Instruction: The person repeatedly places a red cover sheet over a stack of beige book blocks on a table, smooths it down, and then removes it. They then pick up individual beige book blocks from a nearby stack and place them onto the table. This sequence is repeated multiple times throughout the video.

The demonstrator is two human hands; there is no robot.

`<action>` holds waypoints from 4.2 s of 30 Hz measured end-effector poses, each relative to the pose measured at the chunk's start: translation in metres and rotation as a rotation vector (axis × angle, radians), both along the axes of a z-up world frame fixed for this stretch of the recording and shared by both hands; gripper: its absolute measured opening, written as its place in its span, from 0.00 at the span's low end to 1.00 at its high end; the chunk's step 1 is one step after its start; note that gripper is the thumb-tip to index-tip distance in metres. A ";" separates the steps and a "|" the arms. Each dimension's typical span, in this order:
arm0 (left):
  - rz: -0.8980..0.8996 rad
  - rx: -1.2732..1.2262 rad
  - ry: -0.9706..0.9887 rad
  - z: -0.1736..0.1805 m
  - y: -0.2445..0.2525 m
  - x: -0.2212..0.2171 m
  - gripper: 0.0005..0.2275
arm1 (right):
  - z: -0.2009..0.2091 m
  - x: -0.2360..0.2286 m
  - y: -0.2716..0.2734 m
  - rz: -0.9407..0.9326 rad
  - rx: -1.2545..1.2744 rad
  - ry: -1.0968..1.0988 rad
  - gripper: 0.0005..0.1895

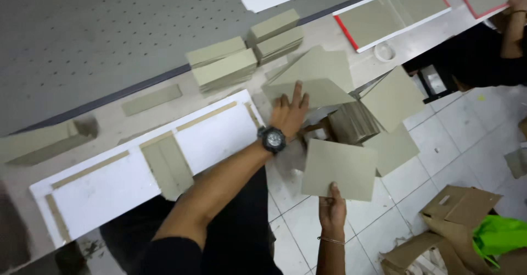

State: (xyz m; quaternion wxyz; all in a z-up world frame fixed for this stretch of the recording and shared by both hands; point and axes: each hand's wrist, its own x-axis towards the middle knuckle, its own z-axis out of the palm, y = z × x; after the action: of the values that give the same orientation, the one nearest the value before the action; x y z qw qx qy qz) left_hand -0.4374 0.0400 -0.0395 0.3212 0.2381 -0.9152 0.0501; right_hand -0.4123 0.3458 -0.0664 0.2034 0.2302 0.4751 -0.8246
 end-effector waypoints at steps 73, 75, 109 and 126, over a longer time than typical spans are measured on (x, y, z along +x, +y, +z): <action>0.258 0.456 -0.058 -0.007 -0.056 0.529 0.27 | -0.009 0.168 -0.322 1.086 0.935 1.927 0.33; 0.240 0.447 -0.031 -0.020 -0.066 0.510 0.25 | -0.013 0.155 -0.314 1.071 1.043 1.943 0.33; 0.449 0.546 0.185 -0.048 -0.102 0.493 0.20 | 0.030 0.252 -0.632 1.228 0.463 2.181 0.38; 0.424 0.555 0.195 -0.044 -0.104 0.494 0.20 | 0.003 0.389 -0.742 1.803 0.719 2.659 0.44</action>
State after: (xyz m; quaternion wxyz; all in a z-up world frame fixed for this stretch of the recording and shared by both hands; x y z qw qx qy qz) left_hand 0.0566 -0.0642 -0.0839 0.3124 0.5045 -0.7894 -0.1575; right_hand -0.0231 -0.3958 -0.0637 -0.0021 0.8966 -0.4334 -0.0912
